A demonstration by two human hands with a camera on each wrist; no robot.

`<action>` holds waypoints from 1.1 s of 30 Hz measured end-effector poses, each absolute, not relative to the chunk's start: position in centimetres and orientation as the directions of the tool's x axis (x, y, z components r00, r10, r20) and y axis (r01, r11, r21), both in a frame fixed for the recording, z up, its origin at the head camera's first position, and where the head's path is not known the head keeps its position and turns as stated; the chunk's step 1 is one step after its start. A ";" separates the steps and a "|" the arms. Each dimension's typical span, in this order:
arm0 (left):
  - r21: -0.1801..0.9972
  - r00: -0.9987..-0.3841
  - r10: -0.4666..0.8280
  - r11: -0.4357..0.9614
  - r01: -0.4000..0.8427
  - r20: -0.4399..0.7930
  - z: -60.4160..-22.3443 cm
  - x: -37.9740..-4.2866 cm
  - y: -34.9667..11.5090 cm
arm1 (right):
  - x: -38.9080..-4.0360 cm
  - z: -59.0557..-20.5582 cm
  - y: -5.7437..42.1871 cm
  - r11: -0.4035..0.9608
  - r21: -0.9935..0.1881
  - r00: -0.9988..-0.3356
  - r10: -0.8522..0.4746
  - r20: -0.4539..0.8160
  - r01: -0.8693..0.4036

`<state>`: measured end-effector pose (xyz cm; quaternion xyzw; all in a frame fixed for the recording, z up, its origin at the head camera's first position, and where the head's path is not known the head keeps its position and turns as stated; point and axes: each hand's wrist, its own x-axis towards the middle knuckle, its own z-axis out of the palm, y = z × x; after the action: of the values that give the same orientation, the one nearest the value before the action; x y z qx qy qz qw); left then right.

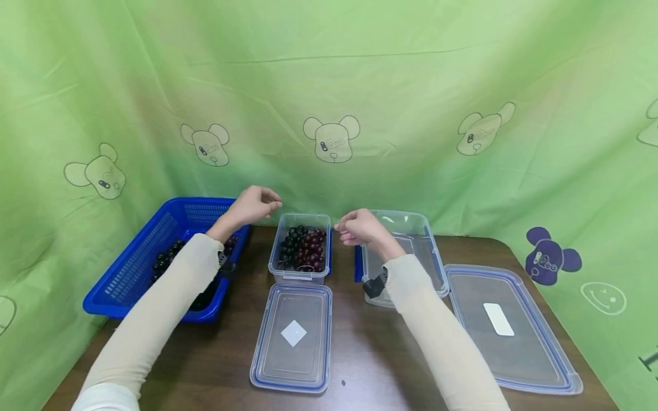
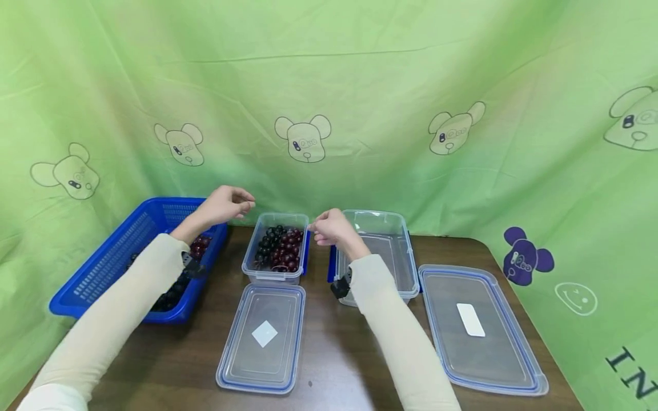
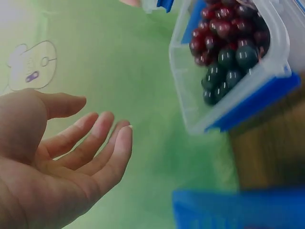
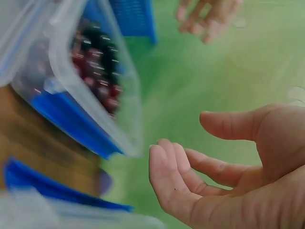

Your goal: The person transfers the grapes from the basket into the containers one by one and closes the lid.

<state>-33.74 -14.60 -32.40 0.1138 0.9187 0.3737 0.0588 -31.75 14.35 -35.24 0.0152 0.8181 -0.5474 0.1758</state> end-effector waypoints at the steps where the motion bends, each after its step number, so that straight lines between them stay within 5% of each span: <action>1: 0.684 -0.968 0.250 0.708 0.173 -0.014 -32.2 -33.6 -15.1 | -31.7 -34.7 14.9 0.413 -0.889 -0.941 -0.174 -0.290 0.197; 16: 0.550 -0.971 0.237 0.816 0.177 -0.040 -33.0 -31.0 -22.8 | -29.9 -31.4 26.4 0.534 -0.844 -0.951 -0.234 -0.203 0.049; 33: 0.492 -0.958 0.195 0.868 0.069 -0.210 -36.1 -31.6 -28.3 | -28.3 -34.4 35.8 0.483 -0.866 -0.947 -0.199 -0.253 0.129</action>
<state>-31.64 -28.32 -36.06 0.0690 0.9579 0.2478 0.1274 -28.33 35.76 -34.38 -0.0207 0.8458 -0.5080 0.1617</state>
